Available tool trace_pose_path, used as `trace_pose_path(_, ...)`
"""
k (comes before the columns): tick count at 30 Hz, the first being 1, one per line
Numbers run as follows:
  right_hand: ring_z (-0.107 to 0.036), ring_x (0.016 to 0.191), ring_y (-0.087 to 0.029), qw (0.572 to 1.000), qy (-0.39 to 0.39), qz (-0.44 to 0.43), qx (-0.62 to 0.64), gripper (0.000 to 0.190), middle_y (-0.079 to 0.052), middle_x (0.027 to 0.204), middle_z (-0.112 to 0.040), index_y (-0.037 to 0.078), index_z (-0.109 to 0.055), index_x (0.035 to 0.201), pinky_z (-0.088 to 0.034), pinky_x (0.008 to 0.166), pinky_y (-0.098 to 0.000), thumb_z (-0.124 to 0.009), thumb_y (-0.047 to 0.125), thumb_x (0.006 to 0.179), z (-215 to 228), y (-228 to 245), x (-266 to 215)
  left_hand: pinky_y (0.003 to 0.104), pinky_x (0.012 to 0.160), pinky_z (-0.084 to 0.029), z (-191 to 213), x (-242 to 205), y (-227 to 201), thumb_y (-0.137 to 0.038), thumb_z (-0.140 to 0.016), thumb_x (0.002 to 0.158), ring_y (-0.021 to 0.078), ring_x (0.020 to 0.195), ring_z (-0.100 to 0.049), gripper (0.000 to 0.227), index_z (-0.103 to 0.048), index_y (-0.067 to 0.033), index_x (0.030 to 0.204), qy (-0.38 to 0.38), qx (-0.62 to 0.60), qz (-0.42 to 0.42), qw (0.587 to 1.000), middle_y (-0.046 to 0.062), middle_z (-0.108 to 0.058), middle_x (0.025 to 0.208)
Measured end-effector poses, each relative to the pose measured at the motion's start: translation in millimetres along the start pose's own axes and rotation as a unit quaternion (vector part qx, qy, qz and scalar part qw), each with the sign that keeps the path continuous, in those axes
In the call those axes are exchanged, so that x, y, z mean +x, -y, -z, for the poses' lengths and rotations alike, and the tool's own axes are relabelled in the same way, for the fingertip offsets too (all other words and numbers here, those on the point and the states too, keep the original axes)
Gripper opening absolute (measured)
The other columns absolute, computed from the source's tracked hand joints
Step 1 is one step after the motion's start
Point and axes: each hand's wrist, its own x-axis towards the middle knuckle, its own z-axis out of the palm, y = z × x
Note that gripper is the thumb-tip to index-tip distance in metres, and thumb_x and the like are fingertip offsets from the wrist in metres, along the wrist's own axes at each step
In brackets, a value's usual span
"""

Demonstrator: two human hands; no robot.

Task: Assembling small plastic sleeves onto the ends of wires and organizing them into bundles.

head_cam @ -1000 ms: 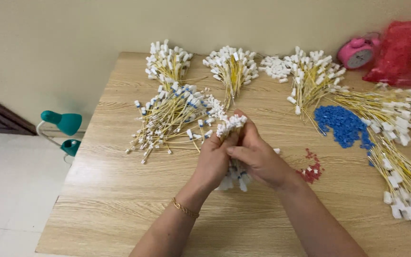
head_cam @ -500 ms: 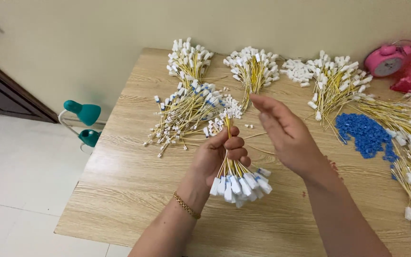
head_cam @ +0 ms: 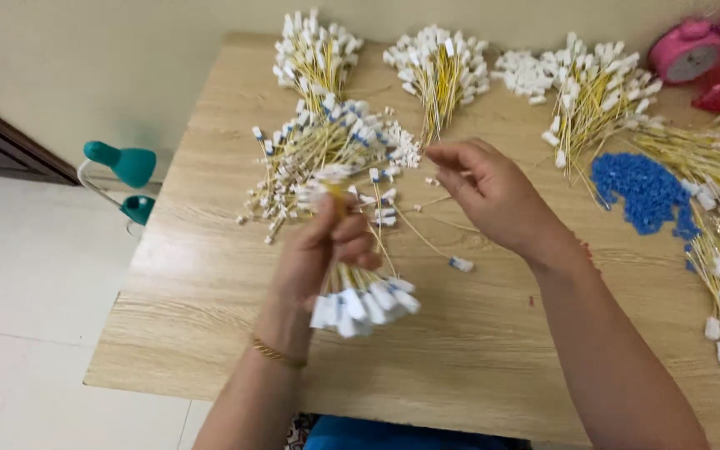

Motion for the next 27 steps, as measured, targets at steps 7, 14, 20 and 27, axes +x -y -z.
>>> trace_pose_path(7,-0.063,0.106,-0.023,0.921,0.051,-0.151,-0.356,0.031,-0.007,0.109,-0.067,0.012,-0.071,0.110,-0.052,0.094,-0.0416,-0.067,0.038,0.094,-30,-54,0,0.027,0.065,-0.043,30,-44,-14,-0.036,-0.043,0.114,0.0074,0.062,-0.036,0.032,-0.060,-0.0086,0.114,-0.019,-0.068,-0.046,0.996,-0.006,-0.037,0.074)
trace_pose_path(14,-0.063,0.103,-0.028,0.928,-0.003,-0.080,-0.364,0.025,-0.011,0.104,-0.068,0.009,-0.070,0.104,-0.051,0.093,-0.0447,-0.057,0.029,0.102,-44,-98,7,0.028,0.066,-0.045,63,-51,-6,-0.037,-0.044,0.113,0.0077,0.063,-0.036,0.033,-0.061,-0.0093,0.113,-0.055,-0.115,-0.032,0.991,-0.006,-0.037,0.073)
trace_pose_path(20,-0.065,0.104,-0.031,0.948,0.028,-0.113,-0.295,0.044,-0.017,0.112,-0.066,0.000,-0.059,0.121,-0.052,0.092,-0.0457,-0.059,0.038,0.099,-55,-58,22,0.030,0.067,-0.049,66,-50,-5,-0.039,-0.045,0.112,0.0081,0.062,-0.038,0.033,-0.060,-0.0091,0.113,-0.065,-0.096,-0.029,0.993,-0.005,-0.037,0.072)
trace_pose_path(27,-0.062,0.112,-0.029,0.930,0.081,-0.149,-0.327,0.055,-0.016,0.119,-0.063,0.003,-0.059,0.118,-0.051,0.095,-0.0446,-0.072,0.047,0.088,-62,-30,20,0.030,0.067,-0.050,65,-51,-6,-0.040,-0.045,0.112,0.0082,0.062,-0.038,0.034,-0.059,-0.0089,0.112,-0.082,-0.080,-0.036,0.993,-0.005,-0.038,0.073)
